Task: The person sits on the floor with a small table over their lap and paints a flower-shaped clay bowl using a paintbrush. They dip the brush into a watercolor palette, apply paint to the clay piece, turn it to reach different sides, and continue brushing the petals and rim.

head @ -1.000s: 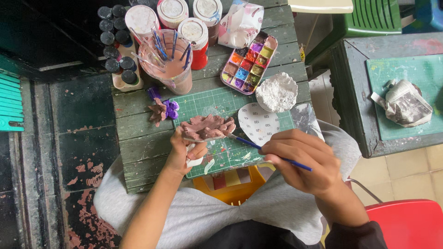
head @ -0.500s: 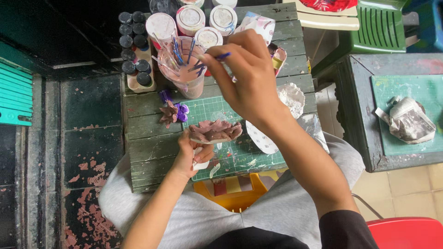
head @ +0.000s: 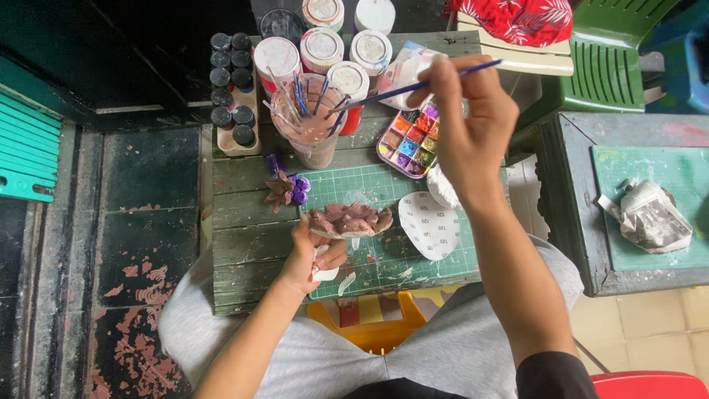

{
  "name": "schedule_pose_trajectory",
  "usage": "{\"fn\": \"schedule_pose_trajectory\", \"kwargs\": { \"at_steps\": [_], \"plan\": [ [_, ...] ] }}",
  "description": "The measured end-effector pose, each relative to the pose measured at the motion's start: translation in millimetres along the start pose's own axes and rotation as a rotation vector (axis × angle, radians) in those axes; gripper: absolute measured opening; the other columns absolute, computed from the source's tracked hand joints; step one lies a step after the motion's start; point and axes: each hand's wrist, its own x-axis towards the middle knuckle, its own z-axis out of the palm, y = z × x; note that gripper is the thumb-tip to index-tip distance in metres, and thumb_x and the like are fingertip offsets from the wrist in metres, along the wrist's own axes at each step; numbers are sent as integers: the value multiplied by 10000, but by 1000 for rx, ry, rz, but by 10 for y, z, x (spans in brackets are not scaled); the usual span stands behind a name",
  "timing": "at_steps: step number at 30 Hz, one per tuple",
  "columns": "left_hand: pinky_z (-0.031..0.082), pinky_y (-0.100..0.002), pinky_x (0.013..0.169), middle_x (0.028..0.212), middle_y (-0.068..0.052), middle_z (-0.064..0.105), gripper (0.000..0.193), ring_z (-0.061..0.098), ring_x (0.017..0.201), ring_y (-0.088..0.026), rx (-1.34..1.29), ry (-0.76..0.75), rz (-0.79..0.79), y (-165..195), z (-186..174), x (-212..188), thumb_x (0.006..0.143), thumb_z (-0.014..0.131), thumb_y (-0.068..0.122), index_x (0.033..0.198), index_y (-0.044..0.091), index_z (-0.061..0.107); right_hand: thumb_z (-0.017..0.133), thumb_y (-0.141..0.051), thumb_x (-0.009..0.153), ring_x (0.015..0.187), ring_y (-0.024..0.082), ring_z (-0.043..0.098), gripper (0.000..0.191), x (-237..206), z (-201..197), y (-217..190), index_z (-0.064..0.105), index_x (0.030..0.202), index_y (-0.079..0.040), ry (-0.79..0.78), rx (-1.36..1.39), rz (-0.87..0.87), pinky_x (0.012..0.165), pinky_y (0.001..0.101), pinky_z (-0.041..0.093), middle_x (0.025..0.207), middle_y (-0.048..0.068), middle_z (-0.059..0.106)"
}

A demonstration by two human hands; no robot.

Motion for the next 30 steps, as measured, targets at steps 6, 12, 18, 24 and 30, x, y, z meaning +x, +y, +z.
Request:
{"fn": "schedule_pose_trajectory", "kwargs": {
  "at_steps": [6,12,18,24,30],
  "plan": [
    [222,-204,458,632,81,383,780,272,493,-12,-60,-26,1,-10,-56,2,946,478,788,1156,51,626,537,-163,1214,778,104,687,235,-293,-571,329,649,1090,2,207,73,110,727,231,506,892,57,699],
    [214,-205,460,593,75,344,791,262,499,-25,-30,-66,-15,20,-51,13,945,467,829,1112,70,618,673,-66,1126,995,284,616,128,-525,-484,774,712,1019,-8,-12,-610,-206,862,387,501,938,80,693],
    [194,-196,425,541,86,317,839,245,460,-18,64,6,-45,27,-33,-4,859,432,854,1126,86,641,767,-73,1005,912,301,579,80,-608,-311,956,735,1049,-15,-133,-644,-258,799,419,458,980,133,631],
    [195,-205,434,546,75,323,780,254,474,-32,33,-35,-54,9,-60,9,888,443,841,1093,110,619,797,-64,991,862,268,603,71,-636,-325,913,730,975,-44,-135,-664,-332,780,415,430,924,82,667],
    [199,-202,432,562,87,335,821,243,463,-18,22,13,-22,28,-39,2,881,438,842,1134,86,637,810,-67,972,855,269,597,80,-637,-264,877,734,987,-47,-126,-691,-342,769,404,457,911,87,669]
  ]
}}
